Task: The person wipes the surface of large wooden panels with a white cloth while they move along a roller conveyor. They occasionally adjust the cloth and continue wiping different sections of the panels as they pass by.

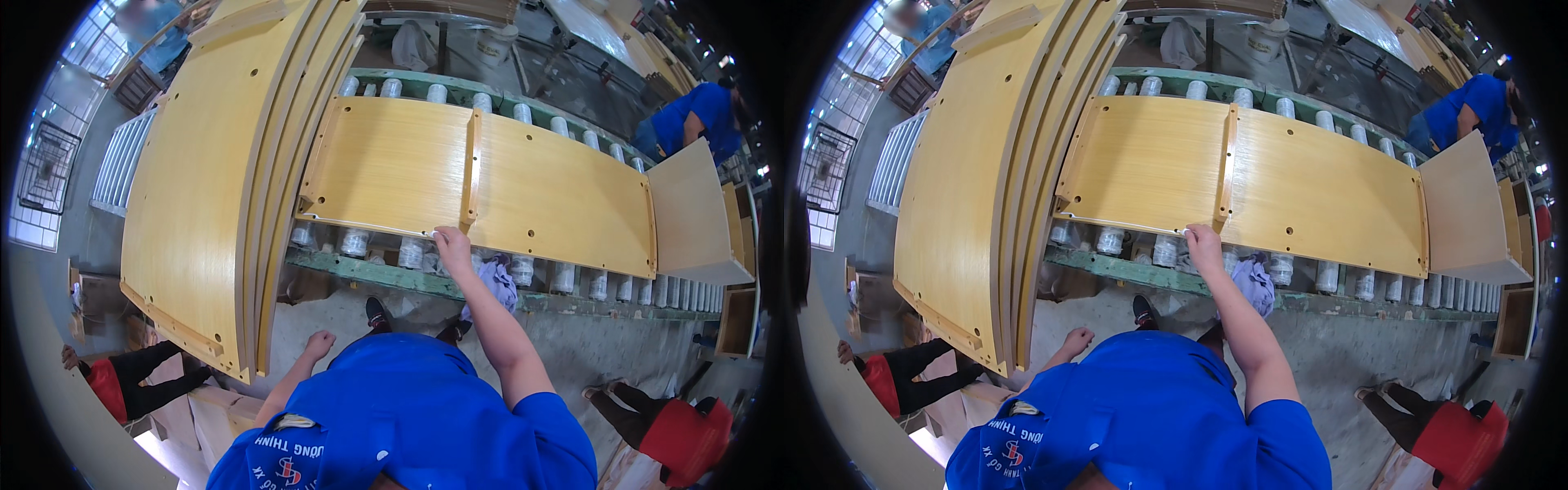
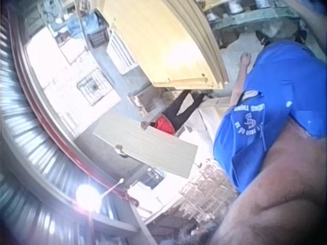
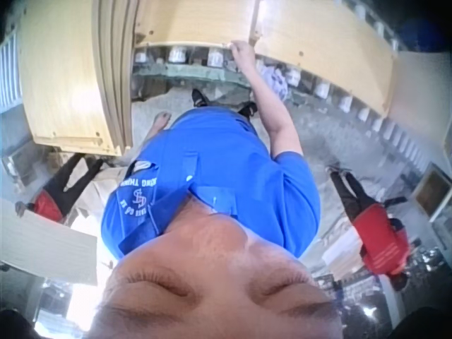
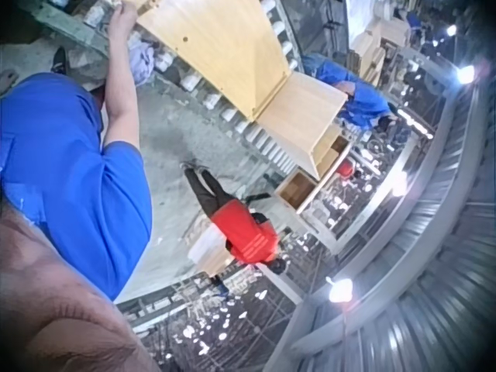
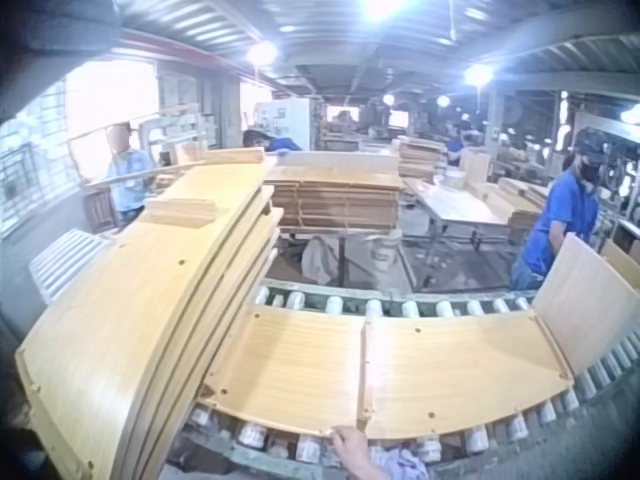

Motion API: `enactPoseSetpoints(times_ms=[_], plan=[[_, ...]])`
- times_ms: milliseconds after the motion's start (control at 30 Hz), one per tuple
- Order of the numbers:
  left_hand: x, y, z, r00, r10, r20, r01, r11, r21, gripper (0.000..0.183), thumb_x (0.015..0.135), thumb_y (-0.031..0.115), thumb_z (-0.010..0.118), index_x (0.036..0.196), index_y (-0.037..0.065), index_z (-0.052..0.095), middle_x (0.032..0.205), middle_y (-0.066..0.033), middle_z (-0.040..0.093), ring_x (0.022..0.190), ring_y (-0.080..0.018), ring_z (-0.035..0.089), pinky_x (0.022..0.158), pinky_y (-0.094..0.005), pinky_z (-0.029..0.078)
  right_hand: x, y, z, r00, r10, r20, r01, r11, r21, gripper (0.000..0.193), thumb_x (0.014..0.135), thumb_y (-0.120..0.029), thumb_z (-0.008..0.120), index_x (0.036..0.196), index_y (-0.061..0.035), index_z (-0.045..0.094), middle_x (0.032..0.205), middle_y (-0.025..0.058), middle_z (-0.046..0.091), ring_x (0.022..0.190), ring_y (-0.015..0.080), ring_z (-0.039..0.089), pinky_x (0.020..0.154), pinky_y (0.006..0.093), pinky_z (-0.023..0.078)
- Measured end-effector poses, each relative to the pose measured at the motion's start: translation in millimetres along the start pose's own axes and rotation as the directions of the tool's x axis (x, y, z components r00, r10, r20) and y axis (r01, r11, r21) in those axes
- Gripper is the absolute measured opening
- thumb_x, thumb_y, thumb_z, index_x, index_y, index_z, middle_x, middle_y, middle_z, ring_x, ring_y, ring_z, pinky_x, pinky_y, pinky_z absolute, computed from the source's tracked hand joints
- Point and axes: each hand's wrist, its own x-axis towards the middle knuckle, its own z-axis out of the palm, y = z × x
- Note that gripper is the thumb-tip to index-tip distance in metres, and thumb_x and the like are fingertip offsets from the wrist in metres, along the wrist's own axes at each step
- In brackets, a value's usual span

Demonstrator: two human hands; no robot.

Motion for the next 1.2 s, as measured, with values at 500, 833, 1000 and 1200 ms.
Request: enactPoseSetpoints(times_ms=[500,833,1000,1200], plan=[[13,26,9,0.998,0.049,0.048,-0.053,0.995,0.084,0.03,0.079,0.029,0.053,0.081,0.0,0.063,0.073,-0.0134,0.064,0.067,-0.0233,0.062,0.064,-0.0354,0.049,-16,42,-75,0.983,0.085,-0.164,-0.093,0.995,-0.042,0.013,0.078,-0.011,0.058,0.083,0.0007,0.063,0.08,0.0175,0.062,0.075,0.0314,0.06,0.069,0.0368,0.047],[22,57,16,0.989,0.101,0.106,-0.114,0.986,0.123,0.032,0.078,0.029,0.052,0.079,-0.001,0.063,0.07,-0.0131,0.063,0.065,-0.0236,0.062,0.064,-0.0351,0.049,-36,84,-155,0.91,0.169,-0.378,-0.238,0.961,-0.143,0.015,0.079,-0.012,0.059,0.085,0.0006,0.063,0.079,0.0166,0.063,0.073,0.0271,0.062,0.069,0.0336,0.048],[26,67,19,0.99,0.082,0.119,-0.1,0.982,0.158,0.032,0.078,0.029,0.053,0.079,-0.001,0.063,0.07,-0.0127,0.064,0.065,-0.0232,0.062,0.065,-0.0349,0.049,-42,96,-179,0.891,0.176,-0.419,-0.273,0.945,-0.182,0.015,0.079,-0.013,0.059,0.084,0.0005,0.063,0.079,0.0163,0.063,0.074,0.0281,0.062,0.069,0.0344,0.048],[25,73,23,0.99,0.087,0.107,-0.105,0.979,0.174,0.032,0.078,0.029,0.053,0.08,-0.001,0.064,0.071,-0.0128,0.064,0.065,-0.0226,0.063,0.064,-0.0346,0.049,-40,95,-179,0.919,0.137,-0.369,-0.224,0.953,-0.206,0.014,0.078,-0.011,0.055,0.081,0.001,0.061,0.08,0.0176,0.061,0.077,0.0325,0.059,0.07,0.0379,0.047]])
